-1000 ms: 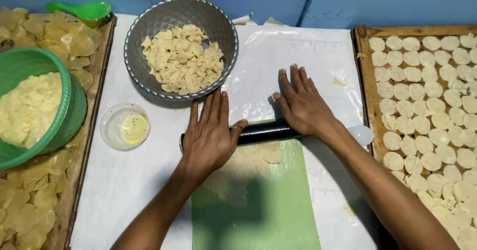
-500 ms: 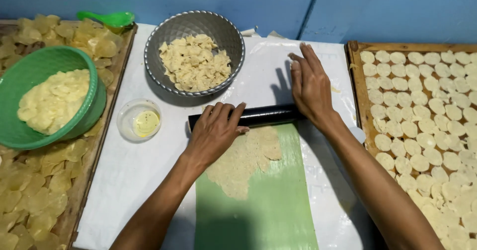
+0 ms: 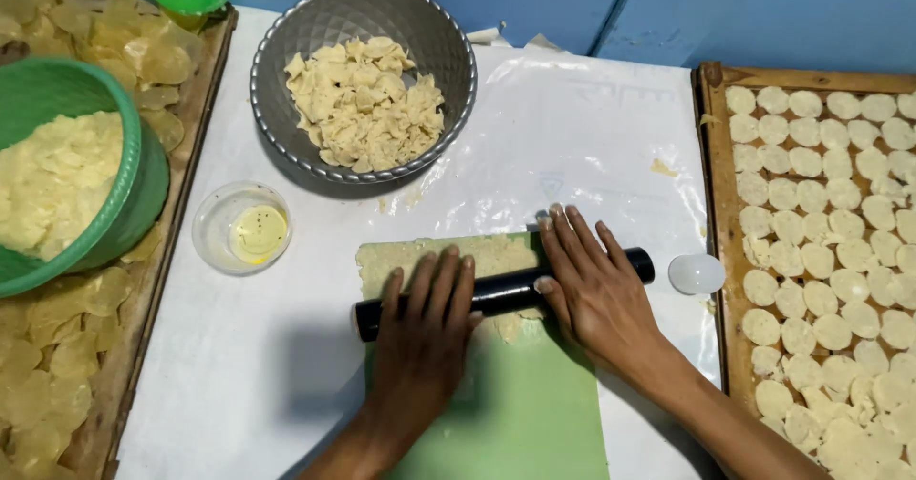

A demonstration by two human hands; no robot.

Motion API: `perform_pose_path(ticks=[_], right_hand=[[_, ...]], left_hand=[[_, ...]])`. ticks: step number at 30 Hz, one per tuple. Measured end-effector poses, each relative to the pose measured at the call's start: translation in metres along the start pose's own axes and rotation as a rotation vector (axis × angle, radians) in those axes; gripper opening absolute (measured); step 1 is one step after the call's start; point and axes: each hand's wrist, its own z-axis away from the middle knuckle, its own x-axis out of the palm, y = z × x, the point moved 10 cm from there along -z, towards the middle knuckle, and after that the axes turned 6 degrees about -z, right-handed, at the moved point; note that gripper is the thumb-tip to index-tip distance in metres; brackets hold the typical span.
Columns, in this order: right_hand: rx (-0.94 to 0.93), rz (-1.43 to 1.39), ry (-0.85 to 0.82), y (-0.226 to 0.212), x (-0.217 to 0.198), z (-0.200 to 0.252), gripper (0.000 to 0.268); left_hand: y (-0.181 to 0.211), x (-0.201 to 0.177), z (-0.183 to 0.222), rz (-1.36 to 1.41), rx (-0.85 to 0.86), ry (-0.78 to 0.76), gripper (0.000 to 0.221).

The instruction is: The person flattens dough pieces on a green mat using a black rolling pin. They repeatedly pick up dough from a metal bowl, place it on the mat, and roll it into thin circular shapes. Finished pieces are arranged on a wooden tray to the right.

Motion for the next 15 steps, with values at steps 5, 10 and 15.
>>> perform_pose_path(ticks=[5,10,15], right_hand=[[0.15,-0.073,-0.265,0.044,0.039,-0.051,0.064],[0.227,-0.251,-0.309,0.053,0.039,-0.075,0.065],[0.152,-0.012,-0.163,0.025,0.023,-0.03,0.063]], left_hand=[[-0.035,0.033,-0.043,-0.038,-0.147,-0.047,0.062],[-0.054,0.068,-0.061,0.105,-0.133,-0.161,0.068],[-0.023,0.02,-0.023,0.019,-0.041,-0.016,0.076]])
